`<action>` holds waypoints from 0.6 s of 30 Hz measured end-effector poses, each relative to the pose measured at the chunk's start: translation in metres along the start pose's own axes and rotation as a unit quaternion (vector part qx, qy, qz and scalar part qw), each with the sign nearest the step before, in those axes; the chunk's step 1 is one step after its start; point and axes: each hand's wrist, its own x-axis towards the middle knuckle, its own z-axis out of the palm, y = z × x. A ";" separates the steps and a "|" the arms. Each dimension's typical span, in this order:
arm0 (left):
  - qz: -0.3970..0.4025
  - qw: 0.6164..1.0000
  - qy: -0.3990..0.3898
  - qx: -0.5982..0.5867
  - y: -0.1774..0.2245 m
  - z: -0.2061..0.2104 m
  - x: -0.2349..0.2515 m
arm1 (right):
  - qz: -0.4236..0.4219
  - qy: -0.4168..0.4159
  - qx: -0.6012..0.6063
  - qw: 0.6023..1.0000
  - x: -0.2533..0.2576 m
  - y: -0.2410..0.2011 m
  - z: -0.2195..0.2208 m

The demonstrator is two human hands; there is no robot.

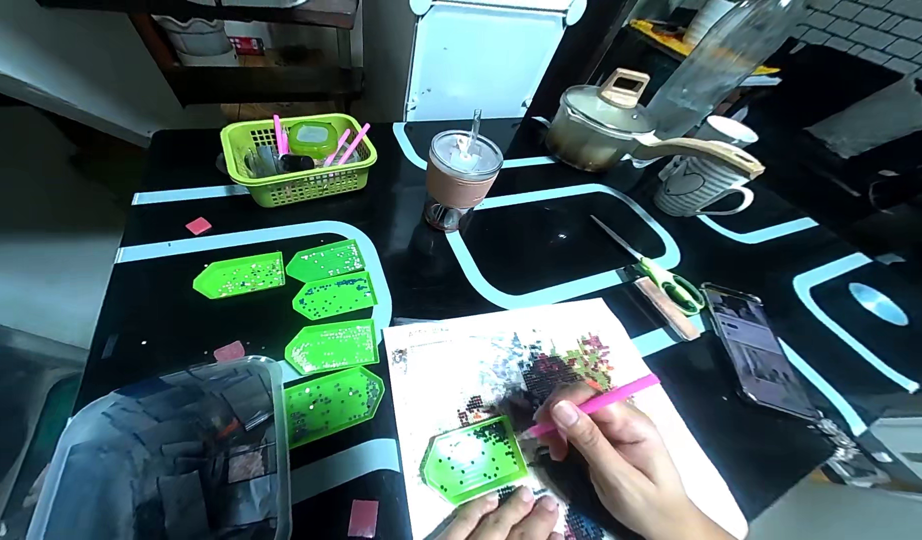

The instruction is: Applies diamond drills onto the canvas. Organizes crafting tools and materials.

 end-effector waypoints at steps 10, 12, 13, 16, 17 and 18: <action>0.002 1.000 0.004 -0.012 -0.002 -0.001 0.000 | -0.018 -0.022 -0.040 0.999 -0.007 0.005 0.009; 0.002 1.000 0.002 -0.012 -0.002 -0.001 0.000 | -0.019 -0.022 -0.043 0.999 -0.007 0.005 0.010; 0.001 1.000 0.001 -0.013 -0.002 -0.002 0.000 | -0.020 -0.023 -0.045 0.999 -0.007 0.005 0.010; 0.000 1.000 0.003 -0.016 -0.001 -0.001 0.000 | -0.017 -0.024 -0.043 0.999 -0.006 0.005 0.010; -0.001 1.000 0.002 -0.017 -0.001 -0.001 0.000 | -0.009 -0.022 -0.035 0.999 -0.006 0.004 0.009; -0.002 1.000 -0.001 -0.019 -0.001 -0.002 0.000 | 0.006 -0.016 -0.021 1.000 -0.005 0.002 0.009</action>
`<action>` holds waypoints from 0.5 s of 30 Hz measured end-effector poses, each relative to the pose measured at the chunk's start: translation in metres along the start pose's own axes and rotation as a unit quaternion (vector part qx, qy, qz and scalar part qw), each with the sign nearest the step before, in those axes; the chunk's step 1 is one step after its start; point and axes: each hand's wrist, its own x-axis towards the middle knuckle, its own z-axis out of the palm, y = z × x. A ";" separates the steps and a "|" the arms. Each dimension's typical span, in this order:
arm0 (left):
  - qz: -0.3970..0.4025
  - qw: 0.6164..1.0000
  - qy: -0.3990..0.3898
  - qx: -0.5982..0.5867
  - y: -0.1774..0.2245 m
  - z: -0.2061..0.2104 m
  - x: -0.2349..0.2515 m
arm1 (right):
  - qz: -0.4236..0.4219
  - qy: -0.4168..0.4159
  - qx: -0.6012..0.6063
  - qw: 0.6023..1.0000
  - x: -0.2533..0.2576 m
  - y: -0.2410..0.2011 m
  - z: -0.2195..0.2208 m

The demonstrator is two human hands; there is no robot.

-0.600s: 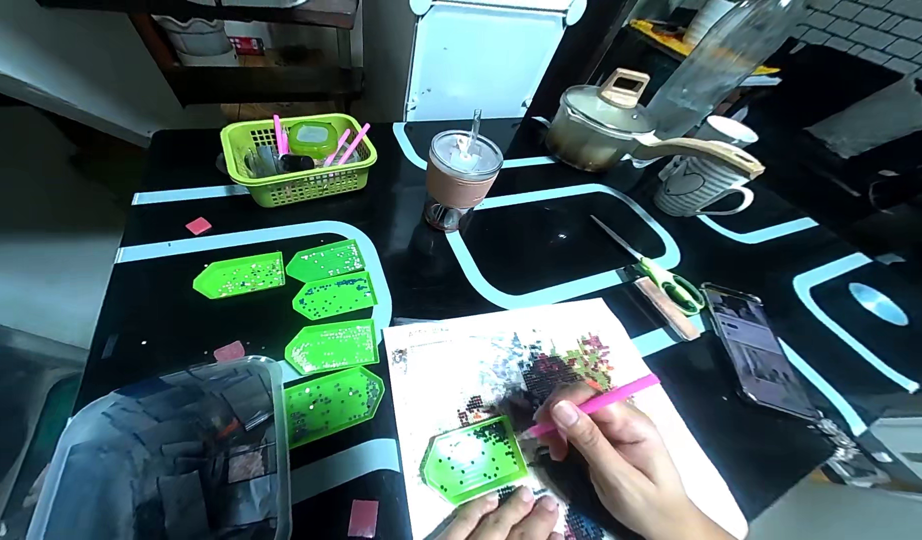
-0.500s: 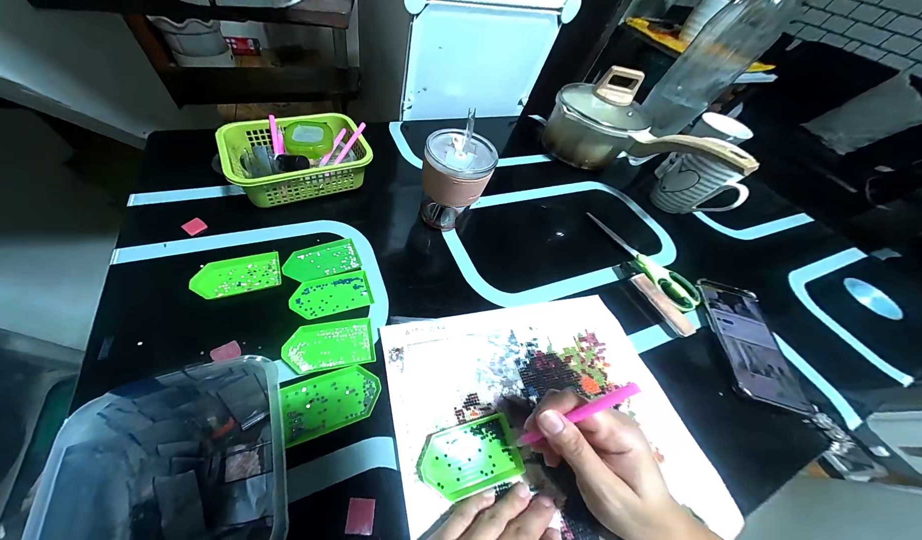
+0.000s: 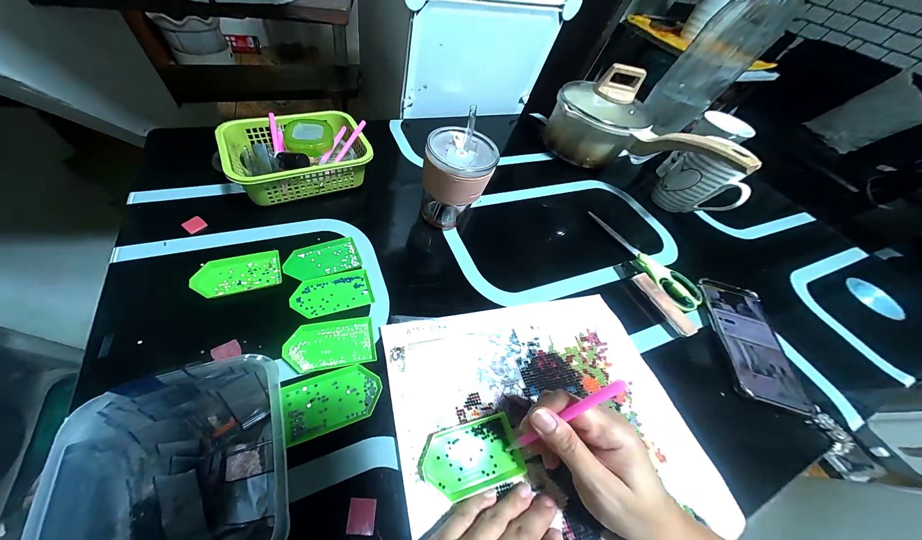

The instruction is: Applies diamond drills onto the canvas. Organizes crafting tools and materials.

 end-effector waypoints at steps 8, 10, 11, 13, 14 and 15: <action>-0.005 1.000 -0.013 0.002 0.001 -0.001 0.000 | 0.130 0.052 0.033 0.990 0.035 -0.004 0.001; -0.006 1.000 -0.011 0.000 0.001 -0.002 0.000 | 0.109 0.042 0.011 0.993 0.038 0.001 0.004; -0.007 1.000 -0.011 -0.003 0.001 -0.001 0.000 | 0.100 0.038 0.005 0.994 0.038 0.002 0.005; -0.010 1.000 -0.009 -0.008 0.001 -0.001 0.000 | 0.089 0.035 0.000 0.995 0.037 0.004 0.007; -0.011 1.000 -0.009 -0.009 0.001 -0.001 0.000 | 0.082 0.034 -0.001 0.996 0.036 0.004 0.008; -0.012 1.000 -0.010 -0.008 0.001 -0.001 0.000 | 0.075 0.032 -0.001 0.997 0.036 0.003 0.009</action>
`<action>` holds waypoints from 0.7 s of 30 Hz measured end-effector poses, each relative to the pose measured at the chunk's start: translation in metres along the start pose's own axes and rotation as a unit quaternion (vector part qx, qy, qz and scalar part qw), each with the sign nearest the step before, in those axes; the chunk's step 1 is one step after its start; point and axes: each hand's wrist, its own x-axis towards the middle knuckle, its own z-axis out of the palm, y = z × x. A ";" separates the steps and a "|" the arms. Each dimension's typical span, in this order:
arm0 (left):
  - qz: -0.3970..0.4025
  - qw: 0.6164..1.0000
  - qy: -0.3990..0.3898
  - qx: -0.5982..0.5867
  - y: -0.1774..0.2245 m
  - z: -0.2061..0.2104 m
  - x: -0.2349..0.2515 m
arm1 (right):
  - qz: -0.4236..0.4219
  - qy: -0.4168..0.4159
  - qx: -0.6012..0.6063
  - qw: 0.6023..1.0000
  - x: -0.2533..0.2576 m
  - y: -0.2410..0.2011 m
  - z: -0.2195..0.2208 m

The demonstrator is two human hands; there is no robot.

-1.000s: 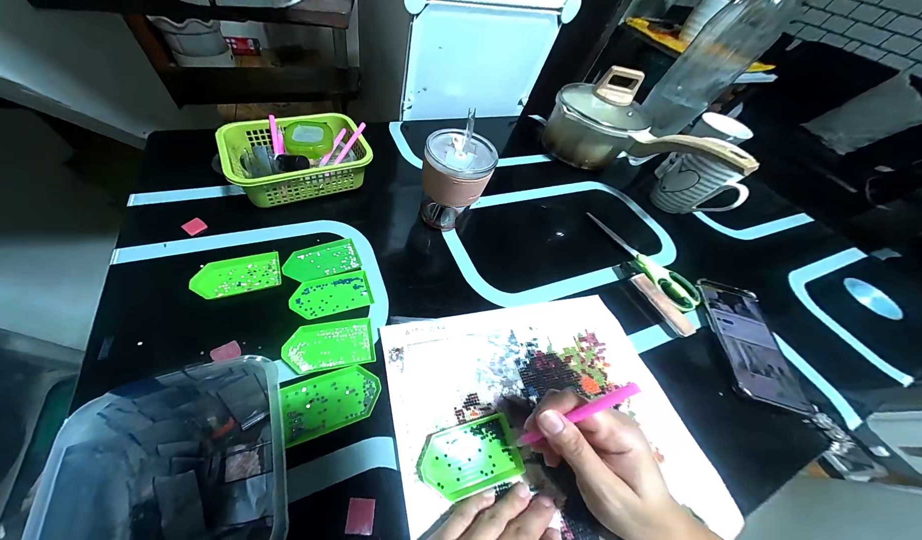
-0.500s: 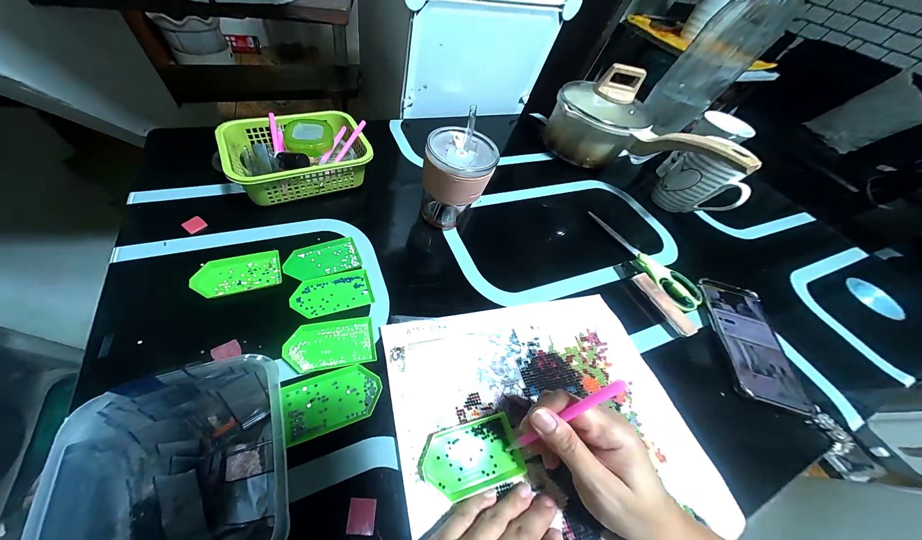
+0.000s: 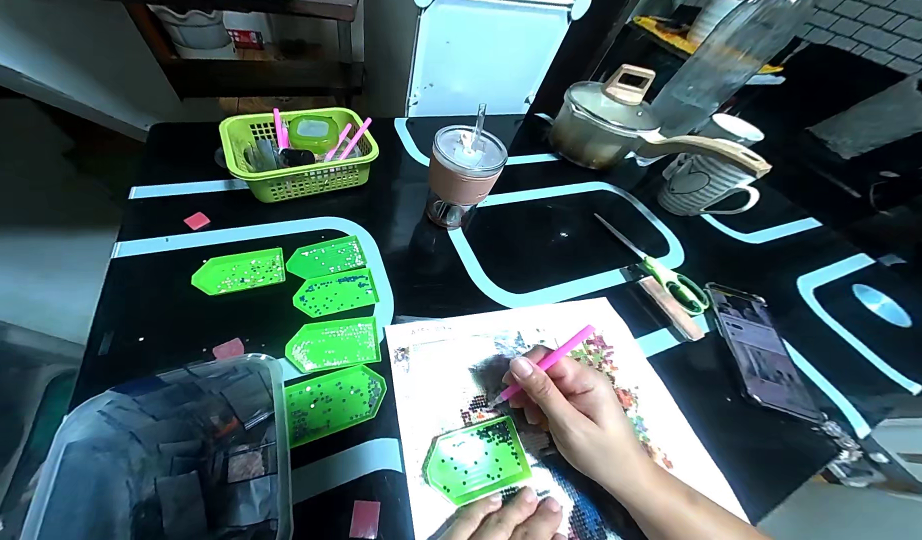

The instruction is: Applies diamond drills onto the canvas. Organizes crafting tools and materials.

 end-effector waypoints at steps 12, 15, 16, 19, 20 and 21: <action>0.004 1.000 0.006 0.005 0.000 0.000 0.000 | -0.027 -0.016 -0.024 0.999 0.001 0.002 0.002; 0.003 1.000 0.003 0.001 0.000 0.000 0.000 | -0.048 -0.017 -0.054 0.997 0.001 0.002 0.003; 0.003 1.000 0.003 0.002 0.000 0.000 0.000 | -0.063 -0.019 -0.072 0.995 0.000 0.002 0.003; 0.004 1.000 0.005 0.001 0.000 0.000 0.000 | -0.116 -0.031 -0.137 0.983 -0.001 0.001 0.002; 0.005 1.000 0.006 0.002 0.000 0.000 0.000 | -0.126 -0.035 -0.159 0.979 -0.001 -0.001 0.002; 0.006 1.000 0.005 0.004 0.000 0.000 0.000 | -0.129 -0.040 -0.178 0.975 -0.001 -0.003 0.000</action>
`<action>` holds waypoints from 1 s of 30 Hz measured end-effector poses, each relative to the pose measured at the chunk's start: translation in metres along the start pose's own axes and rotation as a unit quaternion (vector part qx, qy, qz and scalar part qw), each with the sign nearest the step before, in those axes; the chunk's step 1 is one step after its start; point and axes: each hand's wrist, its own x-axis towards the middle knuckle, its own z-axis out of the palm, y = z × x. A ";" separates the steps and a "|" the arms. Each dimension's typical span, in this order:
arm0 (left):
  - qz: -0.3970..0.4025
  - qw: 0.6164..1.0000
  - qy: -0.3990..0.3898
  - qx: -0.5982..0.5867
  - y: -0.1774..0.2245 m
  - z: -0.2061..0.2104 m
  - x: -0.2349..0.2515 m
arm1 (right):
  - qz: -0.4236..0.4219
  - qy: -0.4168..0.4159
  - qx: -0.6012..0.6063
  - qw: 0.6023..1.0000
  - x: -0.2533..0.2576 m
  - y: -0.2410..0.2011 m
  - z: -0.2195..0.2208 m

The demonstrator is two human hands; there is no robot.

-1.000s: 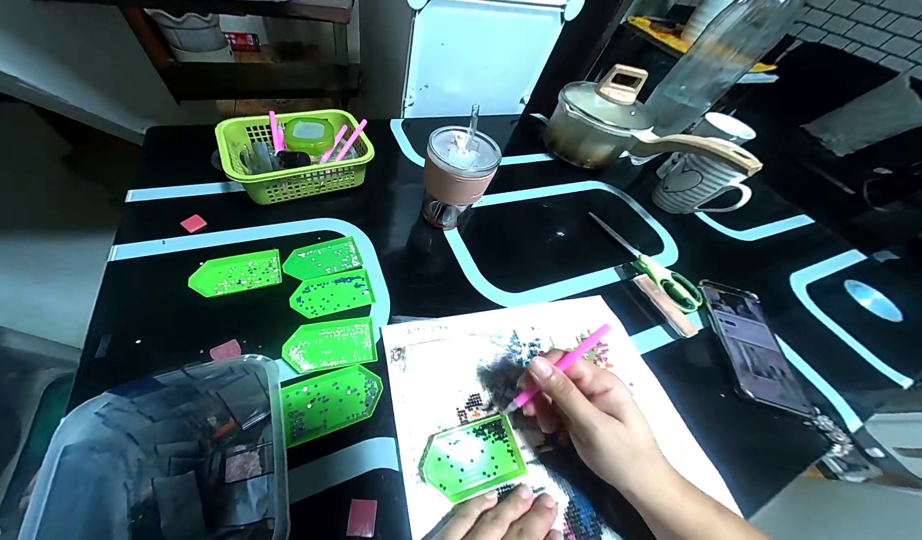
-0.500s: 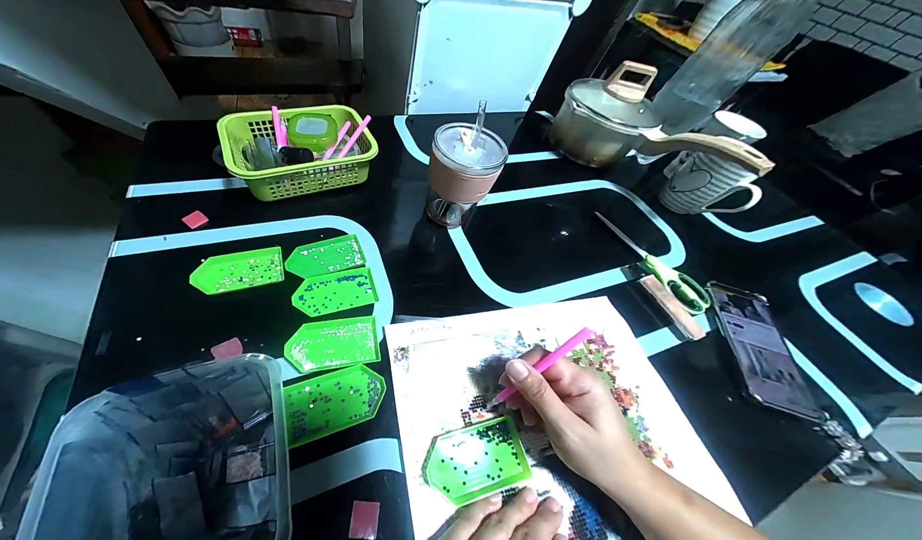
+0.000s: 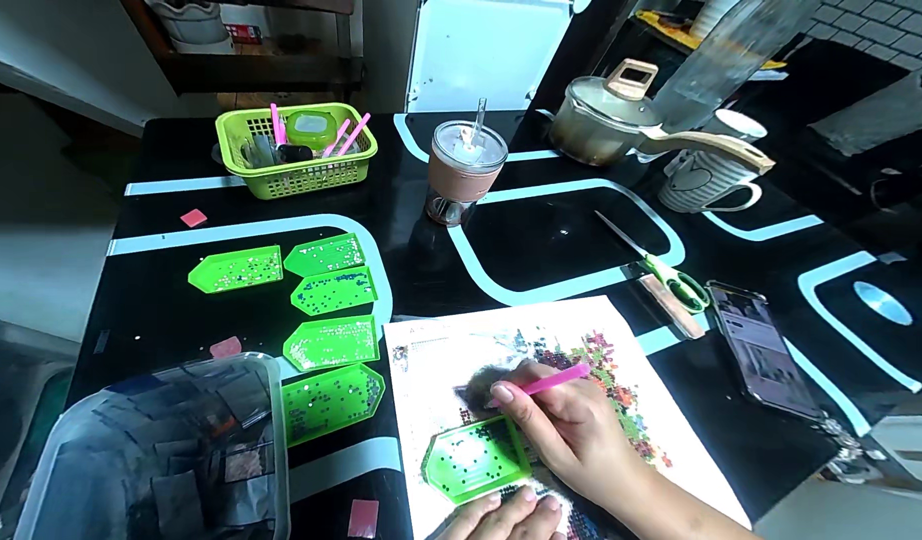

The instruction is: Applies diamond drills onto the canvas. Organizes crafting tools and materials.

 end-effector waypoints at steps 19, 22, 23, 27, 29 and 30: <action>0.001 1.000 0.003 -0.001 -0.001 0.000 0.000 | -0.001 0.028 0.070 0.997 -0.025 0.002 -0.010; 0.000 1.000 0.009 -0.006 -0.001 0.001 0.000 | -0.006 0.026 0.061 0.998 -0.025 0.003 -0.009; 0.000 1.000 0.007 -0.006 -0.001 0.001 -0.001 | -0.008 0.024 0.057 0.998 -0.025 0.003 -0.009; 0.000 1.000 0.000 -0.003 -0.001 0.000 0.000 | 0.006 0.028 0.091 0.995 -0.024 0.002 -0.010; -0.002 1.000 -0.001 -0.004 0.000 0.000 0.000 | 0.041 0.041 0.150 0.987 -0.021 0.002 -0.009; -0.003 1.000 -0.001 -0.005 0.000 0.000 0.000 | 0.070 0.050 0.178 0.980 -0.018 0.000 -0.009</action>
